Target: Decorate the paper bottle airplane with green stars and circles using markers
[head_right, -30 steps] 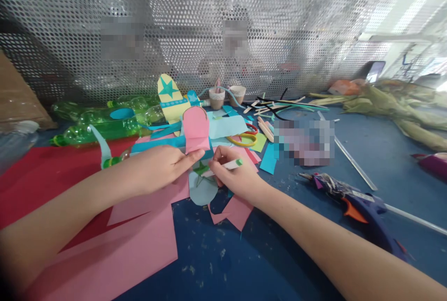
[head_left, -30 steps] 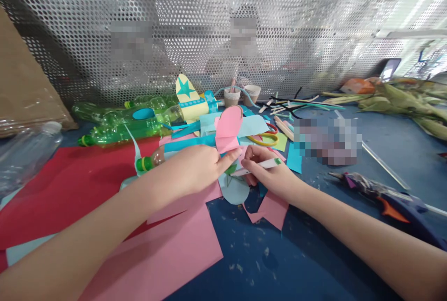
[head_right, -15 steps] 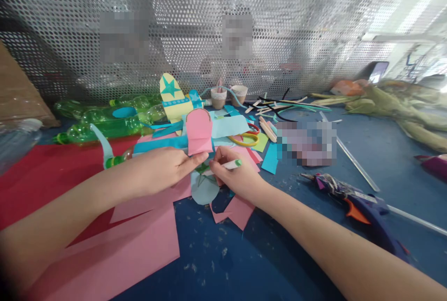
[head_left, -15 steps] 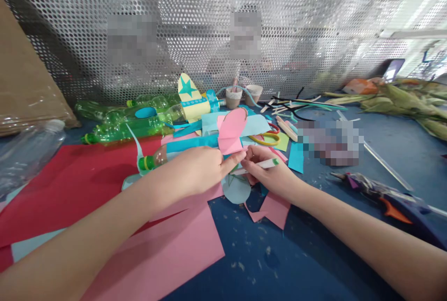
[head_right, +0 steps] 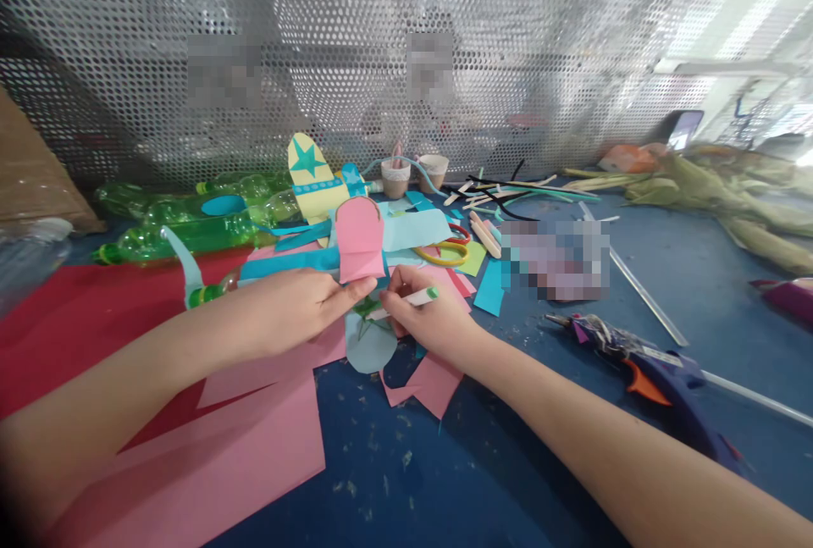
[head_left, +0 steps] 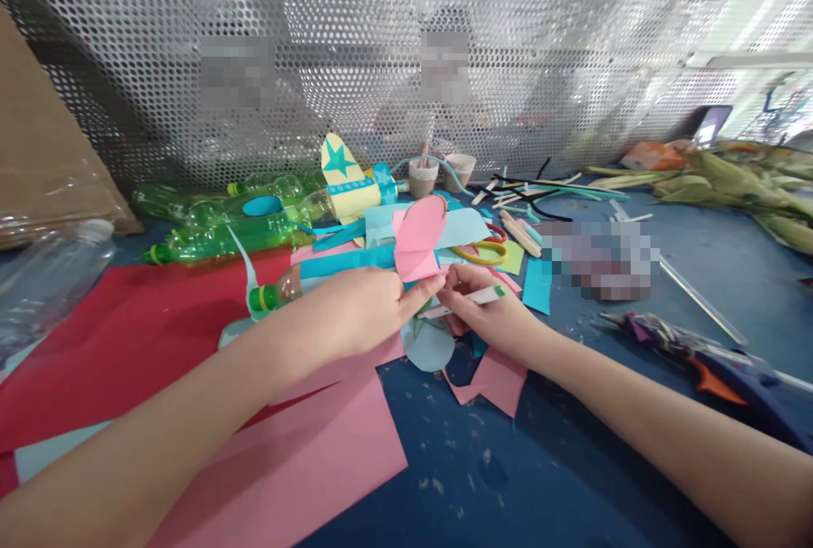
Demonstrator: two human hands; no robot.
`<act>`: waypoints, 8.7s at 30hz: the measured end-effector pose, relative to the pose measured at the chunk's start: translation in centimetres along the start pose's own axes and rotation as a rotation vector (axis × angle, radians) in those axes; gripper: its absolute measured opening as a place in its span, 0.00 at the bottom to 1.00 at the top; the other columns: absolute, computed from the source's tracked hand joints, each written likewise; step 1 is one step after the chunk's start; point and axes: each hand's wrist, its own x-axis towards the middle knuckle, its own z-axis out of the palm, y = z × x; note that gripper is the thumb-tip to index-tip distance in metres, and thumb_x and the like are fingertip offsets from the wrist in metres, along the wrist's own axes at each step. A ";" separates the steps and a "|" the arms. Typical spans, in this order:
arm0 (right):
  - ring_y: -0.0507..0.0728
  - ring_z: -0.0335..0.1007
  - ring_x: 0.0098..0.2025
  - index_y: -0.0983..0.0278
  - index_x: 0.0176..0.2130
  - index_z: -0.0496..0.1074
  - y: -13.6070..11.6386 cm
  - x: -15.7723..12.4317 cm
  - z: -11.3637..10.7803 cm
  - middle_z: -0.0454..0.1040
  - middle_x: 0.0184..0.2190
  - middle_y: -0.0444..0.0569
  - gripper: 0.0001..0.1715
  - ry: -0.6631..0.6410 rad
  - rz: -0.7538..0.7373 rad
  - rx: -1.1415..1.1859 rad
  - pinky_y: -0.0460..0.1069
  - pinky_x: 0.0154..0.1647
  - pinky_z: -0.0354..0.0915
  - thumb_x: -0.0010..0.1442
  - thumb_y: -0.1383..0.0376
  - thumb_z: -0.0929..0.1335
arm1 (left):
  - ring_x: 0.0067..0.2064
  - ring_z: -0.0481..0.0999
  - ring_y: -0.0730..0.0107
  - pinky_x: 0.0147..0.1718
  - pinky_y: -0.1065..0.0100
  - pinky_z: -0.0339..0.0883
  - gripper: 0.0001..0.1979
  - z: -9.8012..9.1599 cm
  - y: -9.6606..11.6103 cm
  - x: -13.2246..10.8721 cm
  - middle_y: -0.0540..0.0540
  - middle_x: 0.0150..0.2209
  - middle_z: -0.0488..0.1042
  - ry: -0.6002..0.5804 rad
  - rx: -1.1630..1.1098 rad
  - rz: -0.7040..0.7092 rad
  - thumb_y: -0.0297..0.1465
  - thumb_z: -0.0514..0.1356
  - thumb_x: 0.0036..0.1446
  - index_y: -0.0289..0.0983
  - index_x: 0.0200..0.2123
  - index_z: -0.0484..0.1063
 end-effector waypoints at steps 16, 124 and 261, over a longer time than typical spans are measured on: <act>0.50 0.63 0.16 0.58 0.24 0.58 0.0 0.2 -0.2 0.63 0.11 0.36 0.10 -0.007 0.012 -0.013 0.46 0.21 0.57 0.55 0.63 0.64 | 0.23 0.71 0.60 0.22 0.64 0.53 0.40 -1.0 1.5 0.0 0.41 0.23 0.74 -0.165 0.102 -0.121 0.54 0.33 0.65 0.38 0.29 0.77; 0.48 0.57 0.14 0.60 0.26 0.59 -0.1 -0.1 -0.2 0.64 0.12 0.35 0.09 -0.133 0.005 0.036 0.44 0.19 0.54 0.56 0.64 0.65 | 0.23 0.71 0.62 0.22 0.65 0.53 0.39 -1.2 2.0 -0.2 0.43 0.22 0.74 -0.138 0.081 -0.134 0.58 0.31 0.63 0.40 0.20 0.65; 0.50 0.55 0.15 0.58 0.24 0.59 1.2 1.0 -1.8 0.60 0.11 0.35 0.18 0.016 0.010 0.207 0.46 0.20 0.54 0.55 0.54 0.68 | 0.42 0.78 0.57 0.41 0.58 0.73 0.19 7.5 0.0 -4.0 0.39 0.40 0.80 0.495 -0.313 0.370 0.35 0.46 0.70 0.33 0.49 0.73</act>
